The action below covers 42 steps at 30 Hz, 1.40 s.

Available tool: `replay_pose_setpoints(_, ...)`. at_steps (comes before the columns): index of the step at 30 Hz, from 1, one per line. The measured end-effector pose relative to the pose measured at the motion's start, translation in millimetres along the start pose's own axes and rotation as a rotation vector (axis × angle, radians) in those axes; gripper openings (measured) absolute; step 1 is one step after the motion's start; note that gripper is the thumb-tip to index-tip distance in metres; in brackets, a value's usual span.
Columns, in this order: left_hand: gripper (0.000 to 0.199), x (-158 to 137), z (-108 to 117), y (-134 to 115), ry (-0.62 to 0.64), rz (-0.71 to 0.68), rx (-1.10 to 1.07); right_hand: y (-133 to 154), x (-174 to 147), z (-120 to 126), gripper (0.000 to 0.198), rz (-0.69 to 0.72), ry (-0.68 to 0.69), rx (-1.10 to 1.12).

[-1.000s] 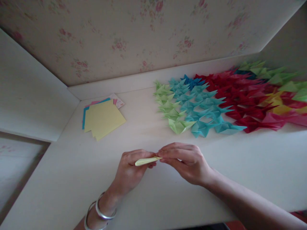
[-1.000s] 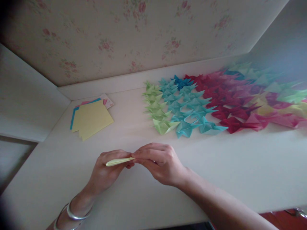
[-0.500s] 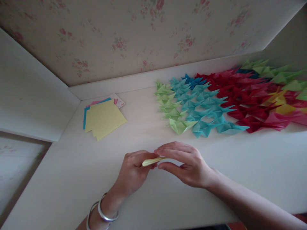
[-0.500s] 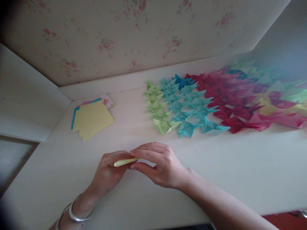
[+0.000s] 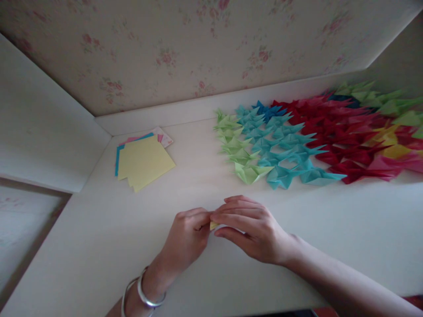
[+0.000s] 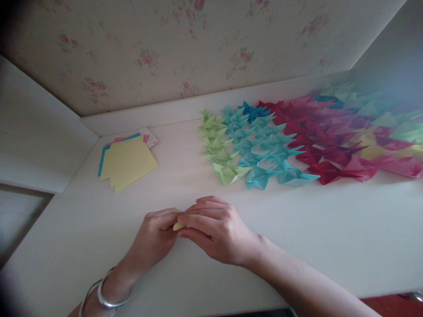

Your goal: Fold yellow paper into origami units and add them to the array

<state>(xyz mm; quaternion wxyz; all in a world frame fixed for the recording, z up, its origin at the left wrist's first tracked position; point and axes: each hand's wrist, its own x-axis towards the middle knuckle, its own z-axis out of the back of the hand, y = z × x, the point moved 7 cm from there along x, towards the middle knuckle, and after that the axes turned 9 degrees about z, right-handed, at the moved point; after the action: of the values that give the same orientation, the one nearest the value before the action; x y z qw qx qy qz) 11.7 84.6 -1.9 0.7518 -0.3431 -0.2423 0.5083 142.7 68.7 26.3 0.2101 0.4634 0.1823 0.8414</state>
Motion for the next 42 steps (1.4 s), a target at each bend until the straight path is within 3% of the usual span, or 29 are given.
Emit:
replay_pose_setpoints(3, 0.026, -1, -3, -2, 0.004, -0.012, -0.002, 3, 1, 1, 0.011, 0.013, -0.007, 0.005)
replay_pose_setpoints(8, 0.025, -1, -3, -4, -0.01, -0.036, 0.019, 6, 1, 3, 0.019, 0.045, -0.069, -0.005)
replay_pose_setpoints(15, 0.028, -2, -3, -2, -0.015, -0.053, 0.08, 12, -2, -7, 0.022, 0.094, -0.011, -0.018)
replay_pose_setpoints(21, 0.026, -3, -1, -5, -0.051, -0.105, 0.049, 11, -2, 2, 0.025, 0.069, -0.136, 0.019)
replay_pose_setpoints(25, 0.017, 3, 0, 1, 0.013, -0.013, -0.042, -7, -3, 8, 0.031, -0.084, -0.118, 0.027)
replay_pose_setpoints(27, 0.02, 6, 3, 4, 0.007, 0.026, -0.079, -20, -6, 10, 0.023, -0.221, -0.114, 0.024)
replay_pose_setpoints(29, 0.024, 7, 9, 7, -0.044, 0.052, -0.094, -28, -10, 11, 0.013, -0.333, -0.121, 0.016)
replay_pose_setpoints(31, 0.015, 5, 16, 12, -0.159, 0.096, -0.096, -30, -13, 11, 0.014, -0.398, -0.148, -0.002)
replay_pose_setpoints(34, 0.009, -4, 28, 16, -0.396, 0.125, -0.069, -28, -16, 13, 0.013, -0.419, -0.238, -0.05)
replay_pose_setpoints(36, 0.008, -9, 28, 10, -0.442, 0.085, -0.058, -27, -18, 15, 0.013, -0.418, -0.306, -0.098)
replay_pose_setpoints(38, 0.006, -10, 21, 4, -0.353, 0.082, -0.103, -26, -19, 15, 0.015, -0.402, -0.323, -0.126)
replay_pose_setpoints(42, 0.039, -5, 6, 4, -0.128, 0.152, -0.255, -21, -14, 2, 0.026, -0.273, -0.182, -0.06)
